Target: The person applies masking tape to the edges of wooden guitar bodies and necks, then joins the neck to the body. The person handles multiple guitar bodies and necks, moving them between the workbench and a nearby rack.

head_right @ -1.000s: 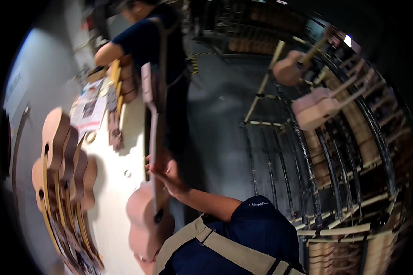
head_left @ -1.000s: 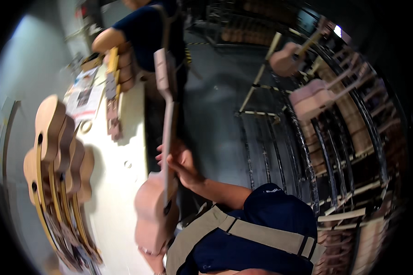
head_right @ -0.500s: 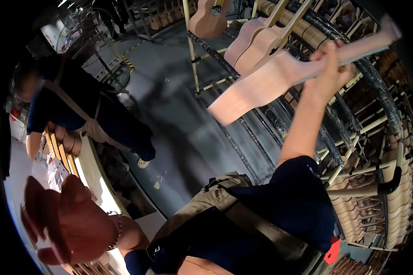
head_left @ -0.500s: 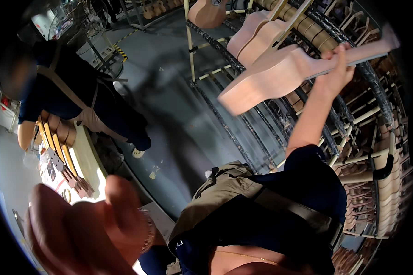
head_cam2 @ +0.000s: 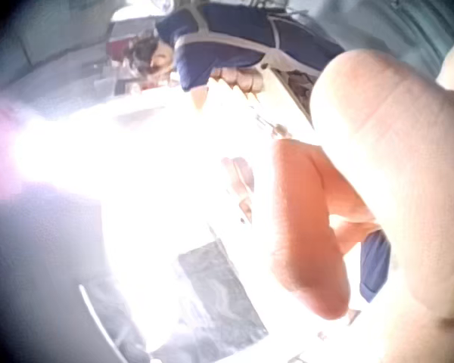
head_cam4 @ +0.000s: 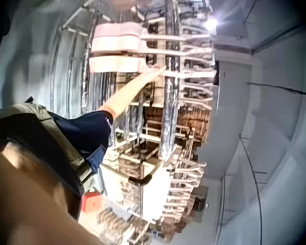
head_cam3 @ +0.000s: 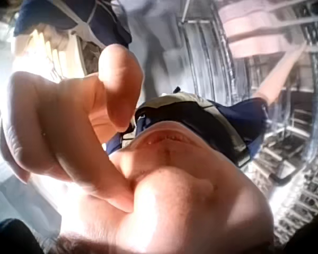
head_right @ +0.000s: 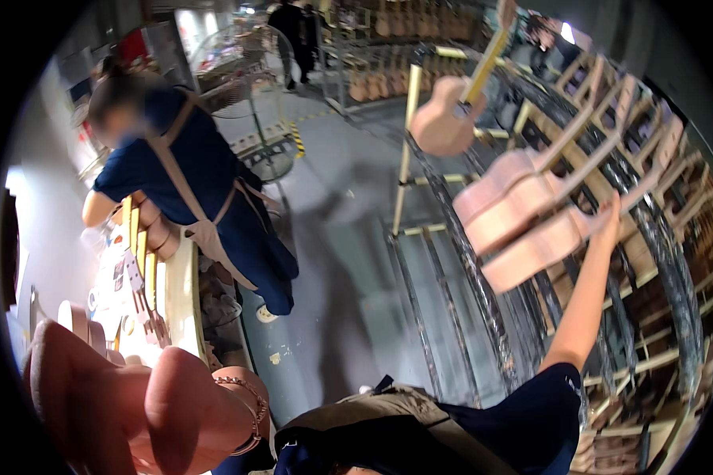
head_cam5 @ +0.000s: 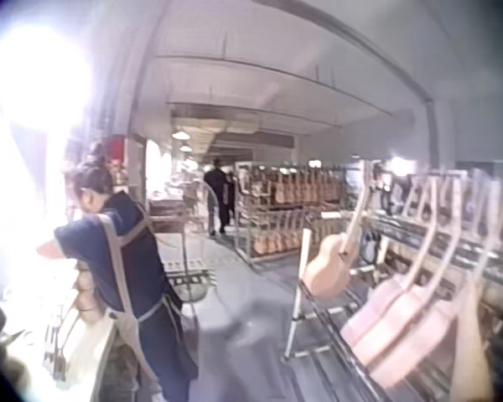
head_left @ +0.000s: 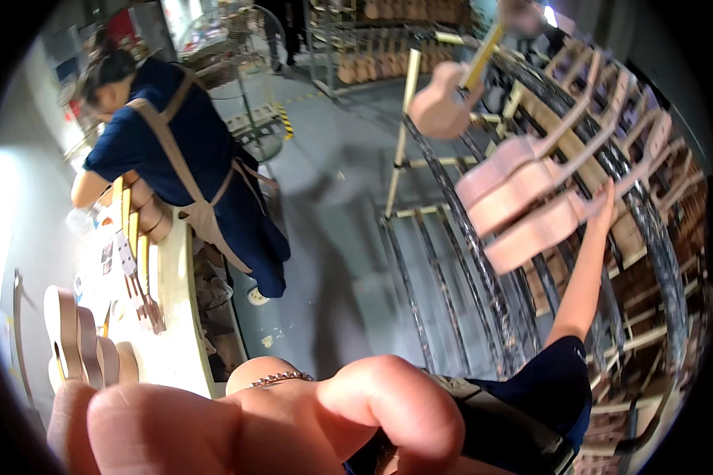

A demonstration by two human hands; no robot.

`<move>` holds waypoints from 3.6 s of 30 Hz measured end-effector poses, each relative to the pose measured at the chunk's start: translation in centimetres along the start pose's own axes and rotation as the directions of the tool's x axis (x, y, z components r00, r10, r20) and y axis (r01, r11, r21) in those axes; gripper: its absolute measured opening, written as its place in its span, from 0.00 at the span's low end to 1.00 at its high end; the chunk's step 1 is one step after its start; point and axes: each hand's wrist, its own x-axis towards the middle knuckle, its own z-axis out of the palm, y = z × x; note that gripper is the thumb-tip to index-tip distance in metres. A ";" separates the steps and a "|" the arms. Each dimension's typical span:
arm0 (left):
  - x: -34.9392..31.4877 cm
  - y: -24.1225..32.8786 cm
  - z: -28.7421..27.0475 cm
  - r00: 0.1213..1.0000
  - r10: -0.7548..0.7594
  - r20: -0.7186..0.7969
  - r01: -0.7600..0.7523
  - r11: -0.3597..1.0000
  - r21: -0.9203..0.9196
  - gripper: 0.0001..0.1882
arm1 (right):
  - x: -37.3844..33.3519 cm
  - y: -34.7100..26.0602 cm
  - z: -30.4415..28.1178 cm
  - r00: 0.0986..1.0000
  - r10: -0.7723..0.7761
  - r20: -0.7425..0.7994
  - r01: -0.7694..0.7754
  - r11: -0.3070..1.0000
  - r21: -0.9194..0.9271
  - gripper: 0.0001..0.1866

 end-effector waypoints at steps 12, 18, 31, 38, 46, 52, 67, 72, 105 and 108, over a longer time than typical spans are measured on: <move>-3.9 2.9 -7.1 0.877 0.470 -0.095 -0.467 0.791 -0.395 0.12 | -2.3 -1.6 -1.8 0.956 -0.257 -0.142 0.056 0.634 -0.771 0.37; -9.8 11.1 -14.4 0.718 0.696 -0.002 -0.693 0.716 -0.087 0.17 | -22.2 0.2 7.3 0.730 -0.678 0.085 0.409 0.334 -0.849 0.37; -27.0 37.3 -51.7 0.629 0.770 0.104 0.549 -0.535 0.642 0.17 | -82.1 6.5 9.5 -0.115 0.613 0.782 -0.160 0.765 -0.623 0.14; -26.9 49.1 -65.2 0.651 0.634 -0.418 0.715 -0.326 0.619 0.28 | -91.7 0.8 15.7 -0.420 0.370 0.828 0.067 0.923 -0.378 0.06; -23.8 50.2 -62.7 0.644 0.250 -0.723 0.729 0.086 0.679 0.27 | -97.0 6.8 23.7 -0.250 0.277 0.928 0.444 0.884 -0.145 0.08; -27.8 42.3 -56.1 0.629 0.673 -0.390 0.733 -0.345 0.586 0.29 | -98.3 9.7 23.8 -0.409 -0.049 0.911 0.497 0.825 0.268 0.08; -45.3 14.4 -47.4 0.582 0.764 -0.278 0.780 -0.428 0.456 0.14 | -91.1 -1.9 21.1 -0.821 -0.004 0.571 -0.255 0.897 -0.360 0.10; -46.0 14.1 -49.2 0.616 0.756 -0.223 0.752 -0.479 0.453 0.17 | -94.1 -7.4 20.1 -0.905 0.052 0.422 -0.276 0.682 -0.677 0.13; -57.6 10.8 -44.7 -0.324 0.579 -0.749 0.237 0.816 0.528 0.05 | -92.1 -1.2 28.4 -0.290 0.248 0.924 -0.445 0.820 -0.360 0.29; -57.5 12.0 -45.1 -0.264 0.486 -0.833 0.142 0.874 0.465 0.08 | -93.1 1.8 28.8 -0.380 0.274 0.884 -0.468 0.767 -0.439 0.31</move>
